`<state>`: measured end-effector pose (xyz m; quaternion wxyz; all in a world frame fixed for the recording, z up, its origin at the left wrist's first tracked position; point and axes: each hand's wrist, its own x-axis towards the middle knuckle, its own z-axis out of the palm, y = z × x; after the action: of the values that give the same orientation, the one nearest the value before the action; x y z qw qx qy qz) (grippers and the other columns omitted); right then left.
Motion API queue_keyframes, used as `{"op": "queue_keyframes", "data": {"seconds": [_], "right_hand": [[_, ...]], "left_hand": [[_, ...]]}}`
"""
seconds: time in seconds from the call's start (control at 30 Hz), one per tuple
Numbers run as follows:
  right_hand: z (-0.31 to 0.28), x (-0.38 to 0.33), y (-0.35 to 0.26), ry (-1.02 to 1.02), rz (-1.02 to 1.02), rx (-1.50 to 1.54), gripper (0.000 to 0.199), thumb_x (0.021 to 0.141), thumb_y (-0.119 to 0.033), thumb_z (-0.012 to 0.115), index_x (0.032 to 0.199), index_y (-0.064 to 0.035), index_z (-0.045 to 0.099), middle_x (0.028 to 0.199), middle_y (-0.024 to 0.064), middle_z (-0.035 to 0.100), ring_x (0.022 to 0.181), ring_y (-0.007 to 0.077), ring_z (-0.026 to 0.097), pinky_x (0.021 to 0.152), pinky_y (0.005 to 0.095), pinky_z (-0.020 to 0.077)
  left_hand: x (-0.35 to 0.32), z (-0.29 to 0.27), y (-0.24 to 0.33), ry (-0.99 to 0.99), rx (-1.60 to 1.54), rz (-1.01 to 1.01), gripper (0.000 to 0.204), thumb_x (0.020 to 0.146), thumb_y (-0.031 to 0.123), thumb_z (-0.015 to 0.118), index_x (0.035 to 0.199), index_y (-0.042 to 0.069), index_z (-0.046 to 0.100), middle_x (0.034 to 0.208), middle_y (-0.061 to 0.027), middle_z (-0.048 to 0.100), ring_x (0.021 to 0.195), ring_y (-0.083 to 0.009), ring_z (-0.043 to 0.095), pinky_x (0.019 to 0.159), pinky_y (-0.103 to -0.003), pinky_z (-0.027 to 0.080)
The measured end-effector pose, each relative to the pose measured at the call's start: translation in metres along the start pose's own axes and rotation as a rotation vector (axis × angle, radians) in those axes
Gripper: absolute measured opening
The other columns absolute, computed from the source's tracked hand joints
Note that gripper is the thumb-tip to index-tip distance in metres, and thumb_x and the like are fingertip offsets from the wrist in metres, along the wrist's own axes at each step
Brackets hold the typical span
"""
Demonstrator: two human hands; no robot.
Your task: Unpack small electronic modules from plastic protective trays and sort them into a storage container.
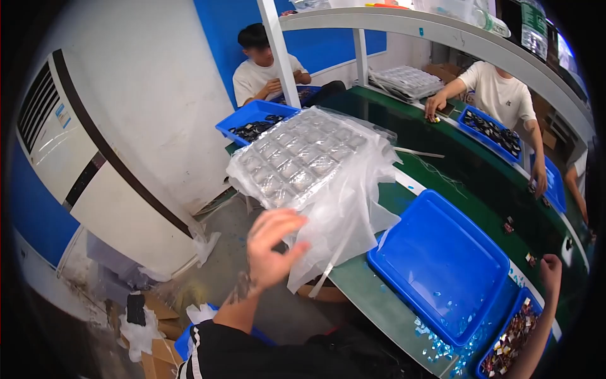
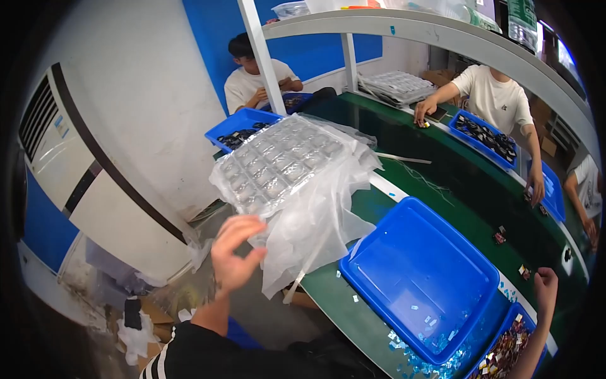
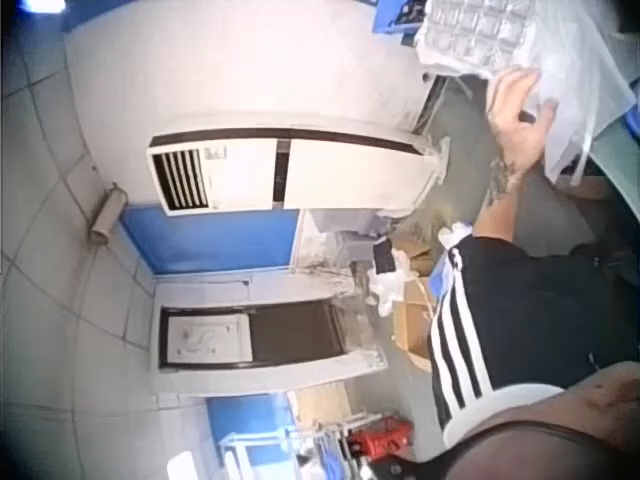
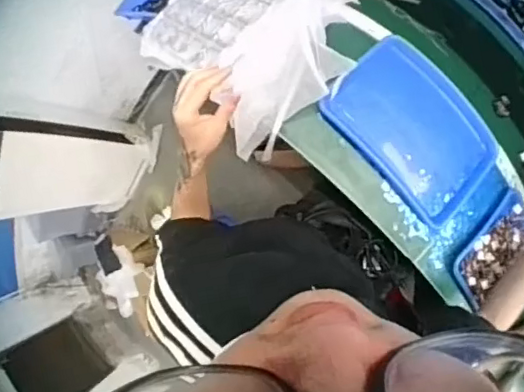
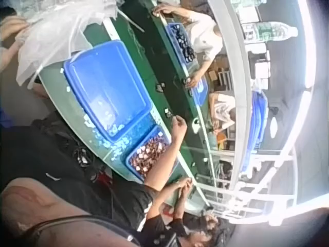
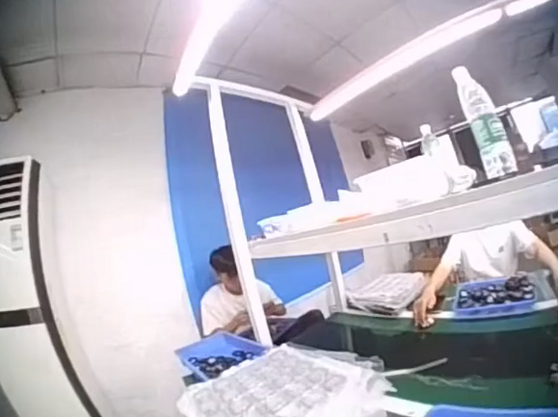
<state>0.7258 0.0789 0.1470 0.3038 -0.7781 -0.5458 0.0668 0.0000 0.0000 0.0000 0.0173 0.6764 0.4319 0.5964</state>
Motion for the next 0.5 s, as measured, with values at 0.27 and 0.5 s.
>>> {"op": "queue_keyframes", "data": {"seconds": [0.27,0.5], "right_hand": [[0.144,-0.247,-0.168,-0.364,-0.108,0.603,0.019,0.086,-0.001,0.062,0.105,-0.0005,0.059,0.093,0.0025,0.059,0.075,0.0075,0.054,0.068,0.0209,0.0440],[0.153,-0.331,-0.267,-0.585,-0.361,0.412,0.025,0.068,-0.002,0.069,0.093,0.0020,0.064,0.083,0.0075,0.061,0.077,0.0154,0.062,0.072,0.0259,0.0494]], "left_hand": [[0.072,-0.126,-0.107,-0.275,0.645,0.055,0.035,0.080,0.024,0.074,0.109,0.007,0.071,0.124,-0.0151,0.061,0.116,-0.0328,0.056,0.098,-0.042,0.044],[0.065,-0.110,-0.105,-0.434,0.451,-0.063,0.031,0.079,0.026,0.076,0.102,0.006,0.073,0.116,-0.0126,0.067,0.100,-0.0297,0.065,0.088,-0.037,0.050]]}}
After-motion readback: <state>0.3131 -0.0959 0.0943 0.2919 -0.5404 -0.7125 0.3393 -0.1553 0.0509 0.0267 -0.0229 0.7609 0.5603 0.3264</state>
